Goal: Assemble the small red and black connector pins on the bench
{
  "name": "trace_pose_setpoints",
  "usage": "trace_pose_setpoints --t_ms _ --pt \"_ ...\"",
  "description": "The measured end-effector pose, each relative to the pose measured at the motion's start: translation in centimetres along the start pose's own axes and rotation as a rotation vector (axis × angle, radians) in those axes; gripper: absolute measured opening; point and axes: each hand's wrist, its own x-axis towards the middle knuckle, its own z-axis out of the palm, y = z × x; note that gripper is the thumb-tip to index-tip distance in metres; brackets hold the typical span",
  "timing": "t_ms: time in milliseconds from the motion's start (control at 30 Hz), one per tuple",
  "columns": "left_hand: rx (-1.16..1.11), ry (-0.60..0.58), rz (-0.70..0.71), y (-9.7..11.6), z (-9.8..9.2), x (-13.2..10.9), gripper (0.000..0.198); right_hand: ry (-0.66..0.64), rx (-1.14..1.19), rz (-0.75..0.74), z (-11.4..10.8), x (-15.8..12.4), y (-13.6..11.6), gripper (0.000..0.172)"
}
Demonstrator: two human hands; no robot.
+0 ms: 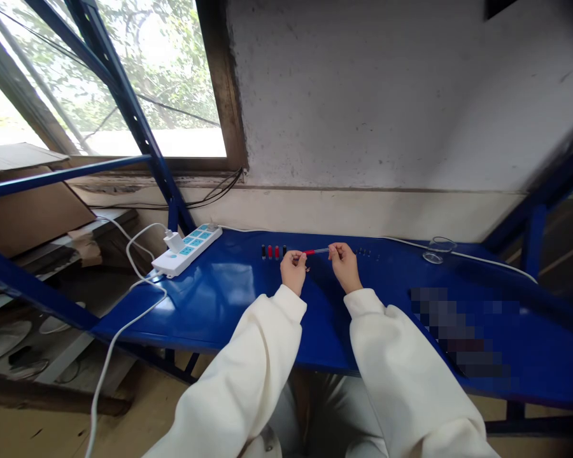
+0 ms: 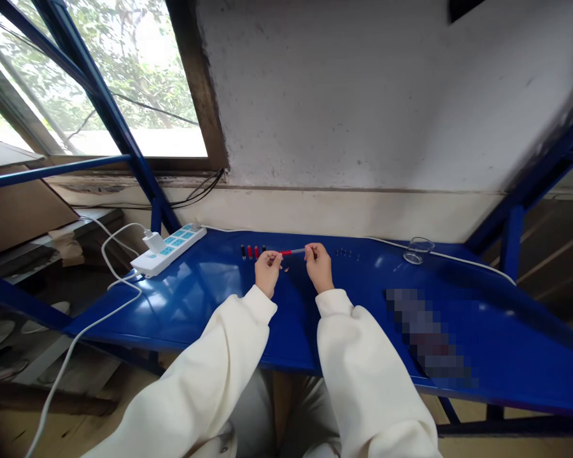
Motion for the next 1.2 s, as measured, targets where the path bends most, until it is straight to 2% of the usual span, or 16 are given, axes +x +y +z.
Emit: trace_pose_setpoints --t_ms 233,367,500,867,967,1067,1200 --pt "-0.008 -0.037 -0.020 0.4 -0.1 -0.1 0.016 -0.043 0.149 0.101 0.4 0.1 0.4 0.029" --pt "-0.021 -0.158 -0.004 0.1 0.2 -0.2 0.033 -0.121 0.246 0.118 1.0 -0.3 0.2 0.028" --pt "-0.024 -0.184 0.025 -0.3 0.3 -0.2 0.048 -0.206 0.309 0.142 1.5 -0.5 0.5 0.027" --pt "0.066 -0.232 0.198 0.7 -0.1 -0.6 0.033 -0.318 0.198 0.080 2.0 -0.8 0.6 0.027" --pt "0.064 -0.116 0.221 0.8 -0.4 -0.2 0.025 -0.300 0.071 0.056 1.9 -0.8 0.5 0.024" --pt "-0.002 0.084 0.102 0.9 -1.0 0.4 0.018 -0.279 -0.053 0.056 2.1 -0.5 0.4 0.020" --pt "-0.142 0.253 -0.064 1.4 -1.8 1.0 0.015 -0.369 -0.198 0.116 3.4 0.5 0.0 0.010"
